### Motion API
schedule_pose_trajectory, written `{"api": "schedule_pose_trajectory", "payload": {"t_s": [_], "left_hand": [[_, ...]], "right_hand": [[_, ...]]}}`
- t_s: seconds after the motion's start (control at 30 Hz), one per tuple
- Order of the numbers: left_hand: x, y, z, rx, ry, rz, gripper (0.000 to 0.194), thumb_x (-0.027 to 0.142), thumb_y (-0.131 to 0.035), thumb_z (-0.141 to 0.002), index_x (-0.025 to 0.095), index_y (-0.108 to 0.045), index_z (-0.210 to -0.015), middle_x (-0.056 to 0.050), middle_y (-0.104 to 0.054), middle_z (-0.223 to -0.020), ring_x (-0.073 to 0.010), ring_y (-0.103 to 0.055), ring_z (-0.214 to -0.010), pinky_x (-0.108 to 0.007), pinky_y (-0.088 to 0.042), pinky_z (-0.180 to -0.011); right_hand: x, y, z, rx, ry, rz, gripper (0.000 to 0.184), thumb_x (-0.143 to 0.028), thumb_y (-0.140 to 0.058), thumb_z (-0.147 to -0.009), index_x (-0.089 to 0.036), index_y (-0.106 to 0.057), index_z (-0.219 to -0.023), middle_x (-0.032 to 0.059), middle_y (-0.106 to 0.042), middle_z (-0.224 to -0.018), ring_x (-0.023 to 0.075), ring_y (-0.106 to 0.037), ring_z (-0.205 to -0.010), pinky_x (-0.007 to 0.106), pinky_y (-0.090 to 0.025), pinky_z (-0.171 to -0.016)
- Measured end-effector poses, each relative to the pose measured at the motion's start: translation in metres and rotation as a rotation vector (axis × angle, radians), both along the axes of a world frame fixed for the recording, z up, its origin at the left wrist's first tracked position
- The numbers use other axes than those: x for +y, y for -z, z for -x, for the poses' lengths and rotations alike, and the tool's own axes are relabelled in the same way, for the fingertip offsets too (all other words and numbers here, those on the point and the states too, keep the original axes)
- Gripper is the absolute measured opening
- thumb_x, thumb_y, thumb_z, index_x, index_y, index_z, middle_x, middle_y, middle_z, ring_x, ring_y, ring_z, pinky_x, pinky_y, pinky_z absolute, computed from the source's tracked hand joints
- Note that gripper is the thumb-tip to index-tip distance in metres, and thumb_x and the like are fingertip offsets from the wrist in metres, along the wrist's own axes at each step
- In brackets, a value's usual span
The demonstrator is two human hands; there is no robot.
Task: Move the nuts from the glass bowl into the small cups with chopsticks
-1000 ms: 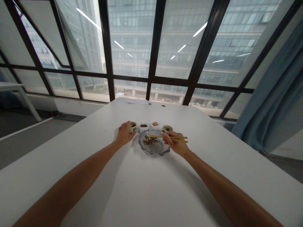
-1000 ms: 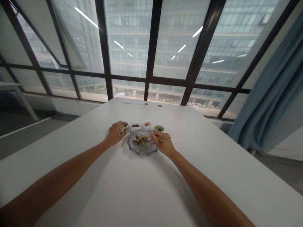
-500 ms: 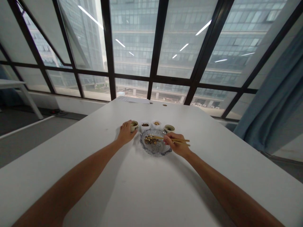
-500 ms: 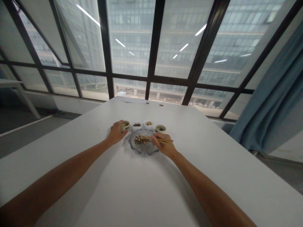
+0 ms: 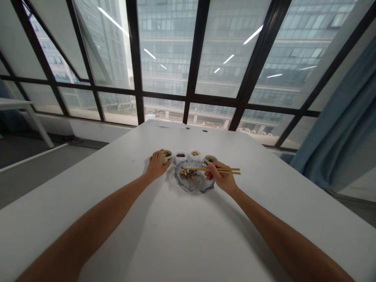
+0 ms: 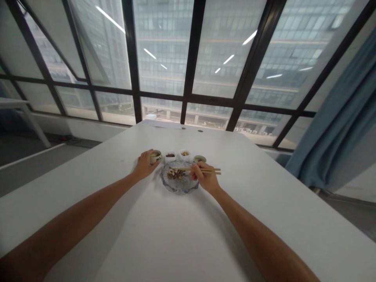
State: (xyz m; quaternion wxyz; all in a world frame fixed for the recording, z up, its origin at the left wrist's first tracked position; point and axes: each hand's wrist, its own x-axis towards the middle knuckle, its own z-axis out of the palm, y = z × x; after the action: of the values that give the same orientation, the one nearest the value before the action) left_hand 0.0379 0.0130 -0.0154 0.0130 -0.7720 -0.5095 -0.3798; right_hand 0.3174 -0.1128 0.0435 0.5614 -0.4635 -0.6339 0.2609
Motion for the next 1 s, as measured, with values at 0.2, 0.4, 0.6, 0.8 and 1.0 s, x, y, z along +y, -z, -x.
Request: {"api": "schedule_pose_trajectory", "payload": {"t_s": [0.2, 0.4, 0.6, 0.8, 1.0], "left_hand": [[0.008, 0.005, 0.001, -0.082, -0.040, 0.022, 0.062, 0.038, -0.069, -0.086, 0.021, -0.044, -0.140, -0.016, -0.055, -0.148, -0.0327, -0.050, -0.137, -0.050, -0.042, -0.114], [0.018, 0.012, 0.005, -0.224, 0.053, 0.061, 0.071, 0.036, -0.074, -0.081, 0.019, -0.040, -0.141, -0.017, -0.057, -0.143, -0.0288, -0.058, -0.130, -0.046, -0.047, -0.111], [0.015, 0.009, 0.005, -0.190, 0.127, -0.014, 0.077, 0.025, -0.078, -0.072, 0.019, -0.043, -0.140, -0.015, -0.059, -0.139, -0.0297, -0.058, -0.127, -0.045, -0.048, -0.110], [0.016, 0.012, 0.005, -0.191, 0.134, -0.069, 0.076, 0.026, -0.080, -0.071, 0.020, -0.045, -0.138, -0.014, -0.060, -0.135, -0.0319, -0.059, -0.125, -0.048, -0.049, -0.109], [0.019, 0.014, 0.005, -0.182, 0.109, -0.073, 0.075, 0.026, -0.080, -0.072, 0.021, -0.046, -0.138, -0.014, -0.060, -0.134, -0.0322, -0.059, -0.123, -0.048, -0.050, -0.107]], "right_hand": [[0.011, -0.004, -0.012, 0.195, 0.083, 0.066, 0.060, -0.081, -0.069, -0.073, -0.021, -0.063, -0.072, 0.0065, -0.072, -0.061, 0.0198, -0.065, -0.044, 0.029, -0.052, -0.039], [0.004, -0.006, -0.010, 0.120, 0.139, -0.063, 0.057, -0.078, -0.065, -0.080, -0.022, -0.063, -0.073, 0.0058, -0.071, -0.060, 0.0188, -0.063, -0.044, 0.030, -0.051, -0.041], [-0.006, -0.008, -0.008, -0.039, 0.202, -0.215, 0.053, -0.072, -0.060, -0.089, -0.022, -0.065, -0.075, 0.0055, -0.073, -0.063, 0.0182, -0.065, -0.047, 0.030, -0.054, -0.045], [0.000, -0.011, -0.013, 0.037, 0.199, -0.233, 0.055, -0.072, -0.064, -0.087, -0.020, -0.065, -0.071, 0.0052, -0.071, -0.061, 0.0160, -0.063, -0.044, 0.027, -0.051, -0.041], [0.014, -0.018, -0.030, 0.330, 0.277, -0.147, 0.057, -0.075, -0.071, -0.077, -0.019, -0.062, -0.071, 0.0036, -0.068, -0.054, 0.0154, -0.060, -0.038, 0.025, -0.048, -0.035]]}}
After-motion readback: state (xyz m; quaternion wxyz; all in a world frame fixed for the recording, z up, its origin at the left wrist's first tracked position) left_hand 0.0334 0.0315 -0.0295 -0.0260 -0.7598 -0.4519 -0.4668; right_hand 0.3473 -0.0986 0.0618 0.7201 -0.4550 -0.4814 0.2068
